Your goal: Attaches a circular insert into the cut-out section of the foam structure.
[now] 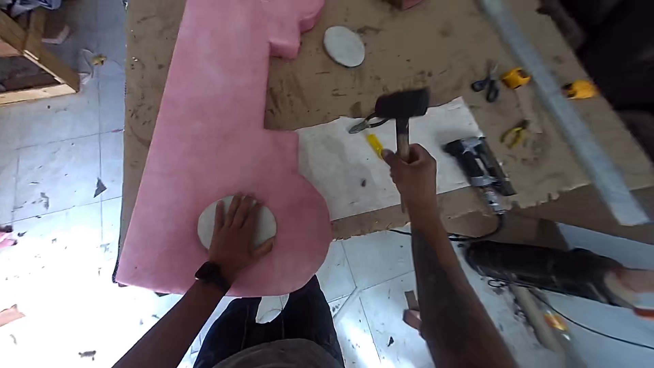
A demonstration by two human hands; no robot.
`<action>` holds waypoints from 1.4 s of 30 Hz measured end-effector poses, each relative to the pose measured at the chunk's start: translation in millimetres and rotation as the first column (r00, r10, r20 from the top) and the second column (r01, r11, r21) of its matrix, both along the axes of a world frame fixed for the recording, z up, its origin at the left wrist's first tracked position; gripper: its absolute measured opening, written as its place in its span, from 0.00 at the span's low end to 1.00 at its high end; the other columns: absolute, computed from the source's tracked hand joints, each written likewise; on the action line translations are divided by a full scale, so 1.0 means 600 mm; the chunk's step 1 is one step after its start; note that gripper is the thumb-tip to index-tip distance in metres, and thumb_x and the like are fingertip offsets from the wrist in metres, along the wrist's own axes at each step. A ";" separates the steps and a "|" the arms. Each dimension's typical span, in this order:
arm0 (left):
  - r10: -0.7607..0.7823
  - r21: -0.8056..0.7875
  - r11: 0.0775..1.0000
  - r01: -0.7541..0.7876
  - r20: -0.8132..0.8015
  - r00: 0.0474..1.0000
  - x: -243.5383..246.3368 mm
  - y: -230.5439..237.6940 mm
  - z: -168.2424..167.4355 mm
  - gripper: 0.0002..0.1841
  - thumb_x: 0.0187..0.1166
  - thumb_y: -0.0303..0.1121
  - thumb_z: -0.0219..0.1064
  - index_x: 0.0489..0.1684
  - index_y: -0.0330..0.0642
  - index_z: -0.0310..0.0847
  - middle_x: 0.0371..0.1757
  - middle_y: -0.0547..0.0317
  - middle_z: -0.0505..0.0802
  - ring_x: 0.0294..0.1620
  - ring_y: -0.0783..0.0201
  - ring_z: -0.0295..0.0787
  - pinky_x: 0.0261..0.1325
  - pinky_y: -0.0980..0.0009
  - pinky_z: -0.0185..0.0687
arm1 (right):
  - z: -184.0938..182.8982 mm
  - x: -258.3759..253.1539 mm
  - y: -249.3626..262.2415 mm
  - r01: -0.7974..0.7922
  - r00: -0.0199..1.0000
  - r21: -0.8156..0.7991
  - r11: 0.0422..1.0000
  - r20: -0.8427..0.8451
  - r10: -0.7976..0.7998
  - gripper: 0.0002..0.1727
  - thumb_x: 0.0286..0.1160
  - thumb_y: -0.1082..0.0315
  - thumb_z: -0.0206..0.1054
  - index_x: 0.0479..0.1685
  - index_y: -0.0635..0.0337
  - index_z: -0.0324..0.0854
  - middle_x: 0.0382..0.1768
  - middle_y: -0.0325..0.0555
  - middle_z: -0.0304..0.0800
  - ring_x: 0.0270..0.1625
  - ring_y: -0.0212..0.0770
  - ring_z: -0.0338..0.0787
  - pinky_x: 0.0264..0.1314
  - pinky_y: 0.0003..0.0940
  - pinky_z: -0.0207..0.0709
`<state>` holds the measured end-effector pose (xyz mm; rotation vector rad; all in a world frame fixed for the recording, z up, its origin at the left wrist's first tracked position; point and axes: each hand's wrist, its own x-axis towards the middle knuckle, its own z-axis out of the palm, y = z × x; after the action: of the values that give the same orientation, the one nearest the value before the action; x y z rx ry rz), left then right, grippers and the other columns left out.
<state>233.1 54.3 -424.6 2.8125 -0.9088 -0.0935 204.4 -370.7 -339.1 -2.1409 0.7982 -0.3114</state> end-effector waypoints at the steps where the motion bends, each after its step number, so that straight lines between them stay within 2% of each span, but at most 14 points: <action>1: 0.011 -0.004 1.000 -0.011 -0.007 1.000 0.000 0.000 0.002 0.52 0.62 0.83 0.53 0.89 0.63 0.67 0.94 0.64 0.62 0.98 0.54 0.40 0.95 0.37 0.31 | -0.024 -0.012 -0.065 0.013 0.996 -0.081 0.997 -0.087 -0.020 0.28 0.74 0.42 0.73 0.60 0.55 0.79 0.40 0.55 0.88 0.31 0.54 0.87 0.32 0.61 0.84; 5: 0.040 -0.036 0.999 -0.041 -0.025 0.999 0.004 -0.002 0.009 0.50 0.61 0.82 0.57 0.86 0.64 0.72 0.92 0.65 0.68 0.96 0.54 0.47 0.95 0.38 0.37 | -0.097 -0.009 -0.254 0.032 0.968 -0.367 0.930 -0.221 -0.121 0.23 0.74 0.51 0.76 0.56 0.60 0.88 0.48 0.68 0.88 0.49 0.70 0.87 0.51 0.77 0.76; 7: 0.039 -0.056 0.998 -0.041 -0.050 0.998 0.005 -0.001 0.006 0.50 0.60 0.81 0.60 0.86 0.64 0.72 0.91 0.66 0.68 0.96 0.55 0.48 0.95 0.38 0.36 | -0.082 0.012 -0.274 -0.026 0.971 -0.435 0.900 -0.225 -0.081 0.30 0.73 0.49 0.75 0.68 0.60 0.84 0.65 0.76 0.79 0.68 0.76 0.78 0.68 0.78 0.69; 10: 0.052 -0.098 0.994 -0.056 -0.049 0.997 0.001 -0.002 -0.001 0.52 0.58 0.81 0.63 0.87 0.63 0.70 0.92 0.66 0.68 0.96 0.56 0.48 0.96 0.39 0.35 | -0.061 0.091 -0.243 -0.227 0.938 -0.398 0.889 -0.335 0.090 0.37 0.76 0.34 0.66 0.71 0.55 0.81 0.51 0.70 0.88 0.53 0.74 0.87 0.53 0.79 0.75; 12: 0.068 -0.120 0.990 -0.071 -0.036 0.997 0.000 -0.002 0.002 0.55 0.55 0.80 0.66 0.87 0.58 0.70 0.91 0.64 0.69 0.96 0.56 0.50 0.96 0.41 0.37 | -0.090 0.140 -0.238 -0.449 0.795 -0.301 0.841 -0.564 0.223 0.42 0.72 0.24 0.60 0.65 0.53 0.85 0.47 0.68 0.92 0.53 0.76 0.88 0.52 0.84 0.72; 16: 0.182 -0.127 0.974 -0.185 -0.033 0.983 -0.014 -0.009 0.011 0.58 0.50 0.81 0.69 0.87 0.59 0.69 0.92 0.62 0.68 0.96 0.57 0.50 0.97 0.42 0.37 | -0.129 0.193 -0.242 -0.712 0.564 -0.157 0.684 -0.709 0.424 0.33 0.78 0.35 0.65 0.41 0.62 0.87 0.35 0.67 0.89 0.42 0.72 0.88 0.44 0.80 0.74; 18: 0.293 -0.104 0.949 -0.297 -0.053 0.955 -0.032 -0.021 0.013 0.56 0.53 0.80 0.68 0.88 0.62 0.68 0.94 0.63 0.64 0.97 0.55 0.45 0.97 0.40 0.33 | -0.084 0.191 -0.219 -0.711 0.593 0.001 0.703 -0.536 0.601 0.22 0.81 0.47 0.69 0.46 0.61 0.86 0.29 0.56 0.89 0.27 0.56 0.88 0.29 0.61 0.83; 20: 0.401 -0.070 0.912 -0.405 -0.065 0.914 -0.051 -0.031 0.013 0.53 0.60 0.81 0.63 0.90 0.64 0.66 0.95 0.67 0.62 0.98 0.57 0.42 0.96 0.38 0.31 | -0.016 0.165 -0.163 -0.687 0.642 0.189 0.701 -0.293 0.708 0.18 0.75 0.55 0.70 0.56 0.55 0.82 0.32 0.47 0.92 0.25 0.45 0.90 0.22 0.42 0.84; 24: 0.544 -0.097 0.829 -0.551 -0.086 0.834 -0.062 -0.073 0.016 0.53 0.62 0.81 0.60 0.91 0.63 0.64 0.95 0.69 0.60 0.98 0.56 0.40 0.96 0.35 0.29 | 0.068 0.110 -0.003 -0.761 0.600 0.355 0.544 0.063 0.798 0.24 0.67 0.58 0.79 0.60 0.53 0.79 0.44 0.51 0.94 0.37 0.55 0.97 0.31 0.50 0.95; 28: 0.604 -0.089 0.788 -0.610 -0.080 0.793 -0.066 -0.081 0.004 0.55 0.63 0.82 0.57 0.92 0.60 0.61 0.96 0.67 0.59 0.98 0.56 0.41 0.95 0.36 0.30 | 0.014 0.107 0.104 -0.834 0.495 0.347 0.428 0.131 0.859 0.17 0.72 0.63 0.78 0.58 0.55 0.86 0.47 0.47 0.96 0.38 0.51 0.98 0.32 0.47 0.97; 33: 0.627 -0.123 0.767 -0.630 -0.065 0.776 -0.065 -0.082 0.001 0.55 0.60 0.82 0.61 0.90 0.58 0.66 0.94 0.66 0.63 0.97 0.56 0.44 0.96 0.36 0.31 | -0.003 0.142 0.124 -0.968 0.239 0.032 0.250 -0.198 0.951 0.18 0.73 0.53 0.74 0.62 0.37 0.86 0.43 0.25 0.92 0.34 0.26 0.90 0.30 0.30 0.89; 35: 0.622 -0.121 0.770 -0.626 -0.071 0.779 -0.065 -0.080 0.002 0.54 0.62 0.81 0.60 0.90 0.58 0.66 0.94 0.67 0.63 0.97 0.57 0.44 0.95 0.36 0.31 | 0.005 0.158 0.131 -0.994 0.108 -0.031 0.103 -0.320 0.941 0.25 0.78 0.45 0.69 0.75 0.31 0.80 0.50 0.25 0.91 0.40 0.25 0.89 0.39 0.33 0.88; 37: 0.614 -0.123 0.776 -0.619 -0.078 0.785 -0.068 -0.082 0.002 0.53 0.63 0.81 0.59 0.90 0.57 0.65 0.95 0.67 0.62 0.97 0.57 0.43 0.95 0.36 0.30 | 0.007 0.162 0.139 -0.997 -0.023 -0.063 -0.050 -0.374 0.927 0.24 0.85 0.46 0.62 0.79 0.30 0.79 0.55 0.27 0.91 0.46 0.27 0.90 0.46 0.34 0.88; 42: 0.627 -0.158 0.762 -0.628 -0.058 0.776 -0.071 -0.083 0.003 0.51 0.62 0.80 0.61 0.86 0.57 0.71 0.93 0.66 0.66 0.97 0.57 0.47 0.96 0.36 0.31 | 0.023 0.163 0.148 -0.975 -0.179 -0.039 -0.217 -0.435 0.883 0.22 0.90 0.49 0.53 0.79 0.23 0.78 0.43 0.25 0.92 0.35 0.26 0.87 0.34 0.34 0.84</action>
<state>190.2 4.6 -422.8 2.7837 0.0758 0.0744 302.4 -282.1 -325.2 -2.4511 -1.2136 0.8030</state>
